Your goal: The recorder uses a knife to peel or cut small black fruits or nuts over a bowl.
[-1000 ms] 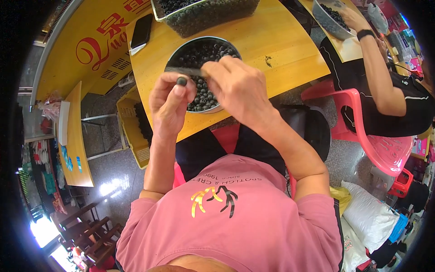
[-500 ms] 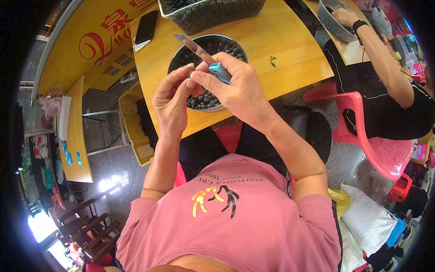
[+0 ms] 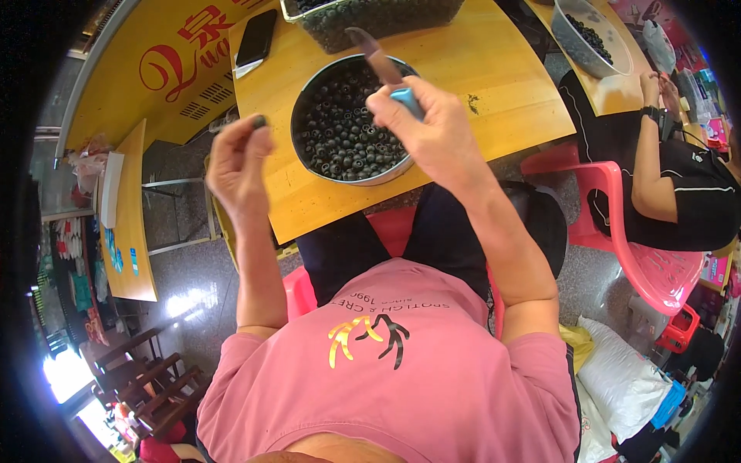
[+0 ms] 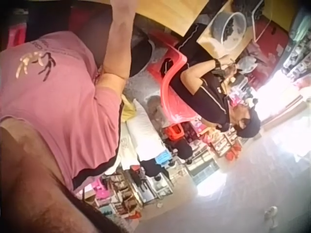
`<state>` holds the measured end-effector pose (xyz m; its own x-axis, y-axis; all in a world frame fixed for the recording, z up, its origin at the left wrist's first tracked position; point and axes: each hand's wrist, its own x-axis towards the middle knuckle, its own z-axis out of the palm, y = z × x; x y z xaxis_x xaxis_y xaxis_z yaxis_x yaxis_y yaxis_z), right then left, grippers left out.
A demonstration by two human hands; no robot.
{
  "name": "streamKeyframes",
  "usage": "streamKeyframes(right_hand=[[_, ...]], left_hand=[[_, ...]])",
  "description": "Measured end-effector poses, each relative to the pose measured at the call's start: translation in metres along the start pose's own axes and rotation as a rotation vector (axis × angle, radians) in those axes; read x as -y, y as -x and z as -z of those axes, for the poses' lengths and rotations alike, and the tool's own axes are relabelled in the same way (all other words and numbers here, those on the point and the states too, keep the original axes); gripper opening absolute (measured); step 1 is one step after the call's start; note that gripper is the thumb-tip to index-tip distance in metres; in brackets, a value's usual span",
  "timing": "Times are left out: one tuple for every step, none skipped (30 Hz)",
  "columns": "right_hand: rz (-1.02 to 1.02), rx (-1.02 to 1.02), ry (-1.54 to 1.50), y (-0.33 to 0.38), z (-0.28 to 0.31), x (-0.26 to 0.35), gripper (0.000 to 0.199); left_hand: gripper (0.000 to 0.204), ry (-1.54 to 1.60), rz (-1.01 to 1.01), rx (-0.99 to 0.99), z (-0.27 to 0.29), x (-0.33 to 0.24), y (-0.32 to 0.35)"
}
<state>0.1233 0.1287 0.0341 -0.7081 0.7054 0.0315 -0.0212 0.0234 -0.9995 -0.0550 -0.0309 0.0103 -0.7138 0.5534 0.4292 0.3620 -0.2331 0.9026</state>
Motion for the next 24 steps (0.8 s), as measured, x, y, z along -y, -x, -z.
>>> streamKeyframes(right_hand=[[-0.002,0.006,-0.003,0.0,0.005,-0.001,0.023],[0.014,-0.022,0.013,-0.001,0.008,-0.002,0.023],[0.029,-0.063,0.037,-0.001,0.014,-0.004,0.023],[0.04,-0.082,0.037,-0.001,0.018,-0.008,0.018],[0.038,-0.079,0.034,-0.001,0.02,-0.01,0.018],[0.036,-0.079,0.036,-0.001,0.022,-0.011,0.019],[0.035,-0.08,0.039,-0.001,0.022,-0.012,0.019],[0.034,-0.083,0.04,-0.001,0.023,-0.014,0.019],[0.043,-0.094,0.057,-0.001,0.023,-0.017,0.02],[0.053,-0.107,0.075,0.0,0.023,-0.019,0.02],[0.053,-0.109,0.074,0.001,0.022,-0.02,0.02],[0.06,-0.107,0.08,0.001,0.021,-0.02,0.021],[0.068,-0.103,0.087,0.001,0.019,-0.02,0.021],[0.071,-0.1,0.088,0.001,0.018,-0.018,0.021],[0.069,-0.091,0.101,0.002,0.018,-0.016,0.021],[0.068,-0.082,0.114,0.003,0.018,-0.014,0.021],[0.07,-0.084,0.115,0.004,0.018,-0.014,0.021],[0.072,-0.087,0.111,0.005,0.018,-0.014,0.021],[0.074,-0.09,0.105,0.006,0.018,-0.013,0.021],[0.077,-0.095,0.107,0.007,0.02,-0.013,0.021],[0.075,-0.09,0.109,0.008,0.021,-0.013,0.02],[0.073,-0.083,0.111,0.009,0.022,-0.013,0.02],[0.073,-0.091,0.111,0.009,0.024,-0.013,0.02],[0.055,-0.082,0.092,0.009,0.024,-0.013,0.02]], left_hand=[[0.016,-0.092,-0.04,-0.09,0.015,0.009,-0.005],[0.015,-0.168,-0.011,-0.17,0.033,0.015,-0.009],[0.016,-0.18,-0.006,-0.207,0.049,0.03,-0.012],[0.016,-0.433,-0.046,-0.195,0.066,0.033,-0.016],[0.017,-0.691,-0.084,-0.187,0.074,0.028,-0.018],[0.017,-0.694,-0.082,-0.187,0.074,0.026,-0.018],[0.017,-0.761,-0.125,-0.199,0.071,0.023,-0.018],[0.018,-0.822,-0.171,-0.207,0.064,0.019,-0.019],[0.018,-0.822,-0.17,-0.207,0.055,0.016,-0.02],[0.018,-0.673,-0.167,-0.052,0.043,0.016,-0.021],[0.018,-0.524,-0.164,0.102,0.028,0.012,-0.023],[0.018,-0.489,-0.171,0.273,0.011,0.005,-0.024],[0.018,-0.453,-0.176,0.44,-0.006,-0.001,-0.024],[0.02,-0.502,-0.272,0.587,-0.02,0.003,-0.025],[0.023,-0.548,-0.37,0.735,-0.033,0.008,-0.027],[0.023,-0.547,-0.373,0.733,-0.045,0.013,-0.027],[0.022,-0.652,-0.406,0.812,-0.057,0.018,-0.026],[0.02,-0.757,-0.441,0.89,-0.064,0.023,-0.027],[0.02,-0.757,-0.445,0.889,-0.067,0.03,-0.028],[0.018,-0.775,-0.413,0.921,-0.072,0.034,-0.031],[0.017,-0.793,-0.381,0.953,-0.075,0.038,-0.032],[0.02,-0.807,-0.373,0.914,-0.073,0.039,-0.031],[0.02,-0.803,-0.378,0.92,-0.072,0.034,-0.031],[0.022,-0.582,-0.173,0.864,-0.072,0.027,-0.033]])
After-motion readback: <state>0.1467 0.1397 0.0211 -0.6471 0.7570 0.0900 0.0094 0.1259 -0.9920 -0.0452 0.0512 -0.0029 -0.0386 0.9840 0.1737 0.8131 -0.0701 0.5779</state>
